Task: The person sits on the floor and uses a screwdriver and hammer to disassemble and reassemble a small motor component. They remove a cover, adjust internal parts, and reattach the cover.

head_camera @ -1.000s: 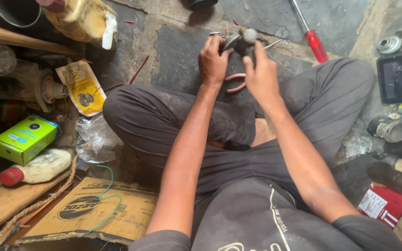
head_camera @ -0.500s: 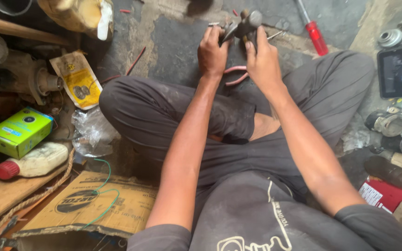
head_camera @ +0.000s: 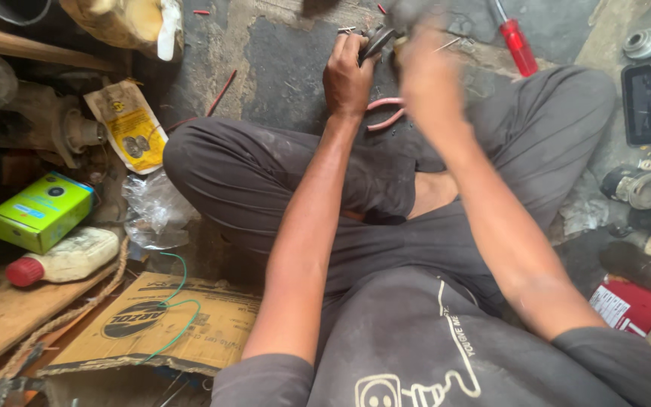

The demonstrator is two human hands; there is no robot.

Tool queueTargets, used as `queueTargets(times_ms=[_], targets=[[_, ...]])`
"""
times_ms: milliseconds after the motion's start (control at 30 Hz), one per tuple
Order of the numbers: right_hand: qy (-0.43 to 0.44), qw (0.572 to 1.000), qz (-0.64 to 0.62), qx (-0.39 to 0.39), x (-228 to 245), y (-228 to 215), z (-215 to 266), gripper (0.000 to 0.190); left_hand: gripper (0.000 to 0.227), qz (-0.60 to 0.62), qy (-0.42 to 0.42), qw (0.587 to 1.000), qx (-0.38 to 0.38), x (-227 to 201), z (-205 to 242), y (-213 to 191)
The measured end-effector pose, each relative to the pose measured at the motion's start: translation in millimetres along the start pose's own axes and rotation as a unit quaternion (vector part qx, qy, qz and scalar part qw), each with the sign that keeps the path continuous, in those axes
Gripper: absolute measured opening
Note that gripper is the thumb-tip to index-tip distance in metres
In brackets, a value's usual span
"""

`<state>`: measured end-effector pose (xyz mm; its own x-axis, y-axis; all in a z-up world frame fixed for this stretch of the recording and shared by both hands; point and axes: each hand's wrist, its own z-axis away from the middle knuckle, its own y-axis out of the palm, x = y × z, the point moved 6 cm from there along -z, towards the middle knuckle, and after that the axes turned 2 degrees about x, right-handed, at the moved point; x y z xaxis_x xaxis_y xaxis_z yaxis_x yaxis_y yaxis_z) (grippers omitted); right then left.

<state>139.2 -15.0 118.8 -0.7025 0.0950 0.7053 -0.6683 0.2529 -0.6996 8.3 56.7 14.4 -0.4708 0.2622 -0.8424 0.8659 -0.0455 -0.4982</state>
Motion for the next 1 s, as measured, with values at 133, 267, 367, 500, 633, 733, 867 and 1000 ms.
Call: queueTargets(times_ms=[133, 267, 367, 500, 633, 733, 867, 1000], targets=[[0.11, 0.99, 0.042, 0.077, -26, 18, 17, 0.037, 0.026, -0.026, 0.032, 0.999, -0.005, -10, -4, 0], [-0.078, 0.992, 0.049, -0.082, 16, -39, 7, 0.019, 0.025, -0.019, 0.003, 1.0, 0.015, -7, 1, -1], [0.083, 0.982, -0.14, -0.097, 14, -84, -8, 0.023, 0.026, -0.024, 0.005, 1.0, 0.016, -9, -2, -2], [0.075, 0.955, -0.241, -0.159, 14, -96, -1, 0.023, 0.026, -0.026, 0.01, 1.0, 0.013, -8, 0, 2], [-0.085, 0.993, 0.055, -0.063, 21, -20, -1, 0.037, 0.026, -0.02, 0.015, 1.0, 0.017, -6, 1, 0], [0.064, 0.998, -0.03, 0.0, -9, -2, 6, 0.031, 0.022, -0.053, 0.044, 0.997, 0.032, -10, -4, 1], [-0.062, 0.992, -0.009, -0.108, 7, -57, -7, 0.027, 0.025, -0.03, 0.042, 0.999, 0.008, -8, -1, 1], [-0.024, 0.977, -0.115, -0.178, 9, -101, -20, 0.031, 0.027, -0.026, 0.016, 0.999, 0.009, -6, -2, 3]])
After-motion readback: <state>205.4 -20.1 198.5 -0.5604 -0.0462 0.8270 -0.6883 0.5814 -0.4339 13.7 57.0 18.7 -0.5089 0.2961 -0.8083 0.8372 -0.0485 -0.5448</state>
